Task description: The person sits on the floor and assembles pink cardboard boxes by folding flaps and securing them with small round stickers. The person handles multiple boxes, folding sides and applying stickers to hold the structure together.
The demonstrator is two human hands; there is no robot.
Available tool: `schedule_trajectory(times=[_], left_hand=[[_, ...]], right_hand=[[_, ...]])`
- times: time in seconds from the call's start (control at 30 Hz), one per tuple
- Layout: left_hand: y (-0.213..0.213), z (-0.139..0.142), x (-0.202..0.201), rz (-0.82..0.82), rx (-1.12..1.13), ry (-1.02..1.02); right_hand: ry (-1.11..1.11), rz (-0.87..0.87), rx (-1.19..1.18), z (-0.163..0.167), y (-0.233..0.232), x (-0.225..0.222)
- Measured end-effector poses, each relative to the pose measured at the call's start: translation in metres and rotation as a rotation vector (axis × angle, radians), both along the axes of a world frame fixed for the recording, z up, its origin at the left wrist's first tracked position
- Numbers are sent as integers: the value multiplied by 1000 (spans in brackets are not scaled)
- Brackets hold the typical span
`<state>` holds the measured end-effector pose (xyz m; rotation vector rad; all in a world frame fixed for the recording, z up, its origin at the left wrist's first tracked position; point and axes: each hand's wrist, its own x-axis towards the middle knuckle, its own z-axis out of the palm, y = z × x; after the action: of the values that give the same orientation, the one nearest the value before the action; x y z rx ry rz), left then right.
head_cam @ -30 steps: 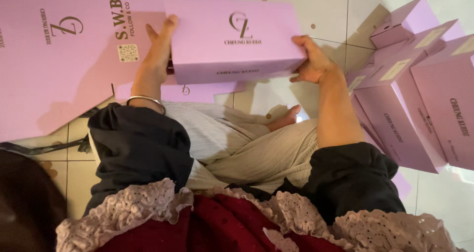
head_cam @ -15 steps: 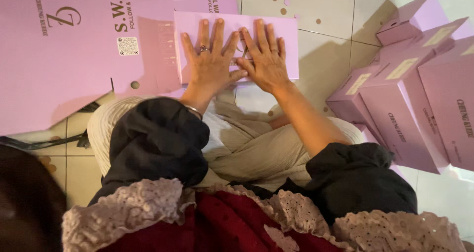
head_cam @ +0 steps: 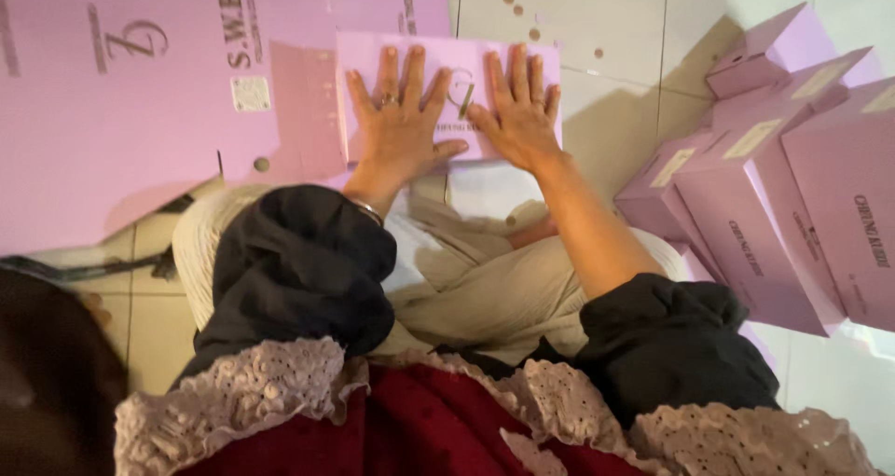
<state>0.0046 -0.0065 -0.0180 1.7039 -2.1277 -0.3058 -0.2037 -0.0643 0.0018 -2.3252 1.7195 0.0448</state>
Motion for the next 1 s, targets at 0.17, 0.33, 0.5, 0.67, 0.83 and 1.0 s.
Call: schedule_trajectory(times=[0.17, 0.33, 0.5, 0.67, 0.83, 1.0], left_hand=[[-9, -14, 15, 160, -120, 264], [-43, -45, 66, 799, 149, 682], [-54, -43, 79, 571, 567, 1228], [-44, -15, 81, 54, 19, 1566], [-29, -1, 79, -119, -199, 1383], [-26, 8, 81, -177, -237, 1360]], right_hand=[[-457, -174, -49, -5, -19, -27], [-779, -556, 62, -27, -48, -80], [-1090, -731, 582, -37, -60, -85], [-1503, -677, 413, 8, -63, -98], [-1618, -258, 333, 40, -55, -105], [-1582, -118, 531, 52, -46, -101]])
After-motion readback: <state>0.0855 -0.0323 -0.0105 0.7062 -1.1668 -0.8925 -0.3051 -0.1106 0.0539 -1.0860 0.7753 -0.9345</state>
